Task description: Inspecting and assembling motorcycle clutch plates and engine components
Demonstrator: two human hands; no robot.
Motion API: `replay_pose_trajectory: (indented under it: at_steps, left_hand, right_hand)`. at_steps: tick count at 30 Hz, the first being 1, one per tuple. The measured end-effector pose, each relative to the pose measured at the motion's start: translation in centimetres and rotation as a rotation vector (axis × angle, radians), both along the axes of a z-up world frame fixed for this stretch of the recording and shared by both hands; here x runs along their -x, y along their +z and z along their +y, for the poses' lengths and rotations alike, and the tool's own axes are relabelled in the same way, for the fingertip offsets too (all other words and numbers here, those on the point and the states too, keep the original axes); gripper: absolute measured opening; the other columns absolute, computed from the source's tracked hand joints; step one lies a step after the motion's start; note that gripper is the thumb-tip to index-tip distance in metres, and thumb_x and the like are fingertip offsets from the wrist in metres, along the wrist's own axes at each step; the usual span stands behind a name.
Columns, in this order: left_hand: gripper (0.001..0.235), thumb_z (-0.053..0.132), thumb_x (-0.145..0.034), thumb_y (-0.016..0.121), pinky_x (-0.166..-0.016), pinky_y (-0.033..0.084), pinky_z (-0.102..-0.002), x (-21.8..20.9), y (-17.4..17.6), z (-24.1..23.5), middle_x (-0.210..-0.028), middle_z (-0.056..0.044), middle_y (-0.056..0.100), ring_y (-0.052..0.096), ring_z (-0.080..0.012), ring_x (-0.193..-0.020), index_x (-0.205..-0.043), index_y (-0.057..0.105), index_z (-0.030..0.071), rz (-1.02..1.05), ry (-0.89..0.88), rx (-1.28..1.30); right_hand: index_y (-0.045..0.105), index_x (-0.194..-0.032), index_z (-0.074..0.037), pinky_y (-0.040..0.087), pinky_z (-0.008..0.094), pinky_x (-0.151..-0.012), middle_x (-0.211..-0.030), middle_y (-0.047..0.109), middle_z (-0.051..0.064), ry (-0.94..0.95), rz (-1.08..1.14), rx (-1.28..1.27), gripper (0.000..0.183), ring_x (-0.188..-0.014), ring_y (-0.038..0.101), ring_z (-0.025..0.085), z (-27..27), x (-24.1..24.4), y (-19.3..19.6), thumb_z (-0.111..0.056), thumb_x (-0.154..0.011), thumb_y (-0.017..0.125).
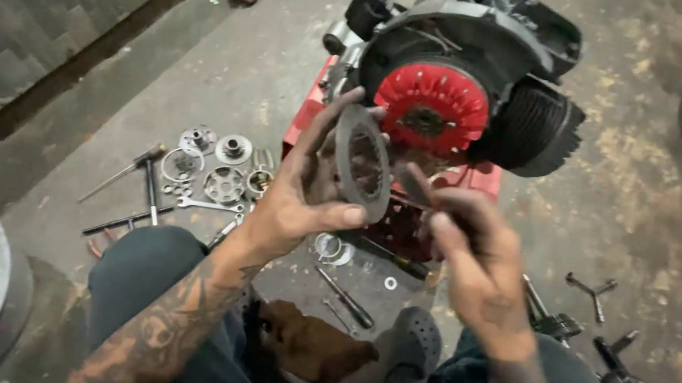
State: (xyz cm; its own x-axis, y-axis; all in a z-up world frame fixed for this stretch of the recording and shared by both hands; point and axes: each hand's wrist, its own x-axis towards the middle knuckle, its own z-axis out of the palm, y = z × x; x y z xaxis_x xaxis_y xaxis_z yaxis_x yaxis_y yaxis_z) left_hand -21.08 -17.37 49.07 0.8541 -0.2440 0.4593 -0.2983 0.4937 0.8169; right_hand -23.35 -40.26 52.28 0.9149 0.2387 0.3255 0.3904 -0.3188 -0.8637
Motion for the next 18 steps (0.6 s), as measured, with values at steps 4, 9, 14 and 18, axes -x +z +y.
replay_pose_trajectory:
  at_steps: [4, 9, 14, 18]
  left_hand:
    - [0.110, 0.007, -0.073, 0.086, -0.120, 0.045, -0.048, -1.8, -2.0, -0.5, -0.161, -0.017, 0.040, 0.049, -0.0306, -0.142, -0.163, 0.023, 0.015, -0.010, -0.044, 0.186]
    - [0.116, 0.006, -0.069, 0.091, -0.112, 0.052, -0.051, -3.7, -3.5, -1.2, -0.153, -0.021, 0.046, 0.051, -0.0325, -0.139, -0.162, 0.023, 0.013, 0.010, -0.039, 0.244]
    - [0.111, 0.010, -0.071, 0.090, -0.108, 0.054, -0.050, -4.7, -4.7, -1.7, -0.151, -0.021, 0.047, 0.051, -0.0328, -0.137, -0.161, 0.025, 0.014, 0.046, 0.094, 0.197]
    - [0.113, 0.000, -0.068, 0.089, -0.109, 0.054, -0.048, -5.6, -5.9, -1.5, -0.151, -0.016, 0.048, 0.052, -0.0322, -0.137, -0.160, 0.027, 0.019, 0.082, 0.130, 0.221]
  right_hand:
    - [0.067, -0.114, -0.002, 0.050, 0.031, -0.065, -0.077, 0.067, 0.009, 0.010, 0.055, -0.050, 0.022, -0.067, 0.059, 0.016, 0.7, -1.5, -3.8, -0.013, -0.097, 0.057]
    - [0.077, -0.110, -0.006, 0.056, 0.038, -0.070, -0.073, 0.071, 0.014, 0.026, 0.033, -0.116, 0.023, -0.069, 0.063, 0.020, 1.1, -1.7, -4.7, -0.019, -0.096, 0.065]
    - [0.077, -0.109, -0.007, 0.054, 0.041, -0.076, -0.074, 0.073, 0.016, -0.068, 0.013, -0.046, 0.024, -0.074, 0.067, 0.025, 0.8, -4.3, -6.5, -0.022, -0.095, 0.065]
    - [0.078, -0.109, -0.009, 0.055, 0.039, -0.075, -0.076, 0.073, 0.013, -0.041, 0.032, -0.073, 0.023, -0.075, 0.066, 0.020, 1.5, -3.9, -5.7, -0.023, -0.093, 0.068]
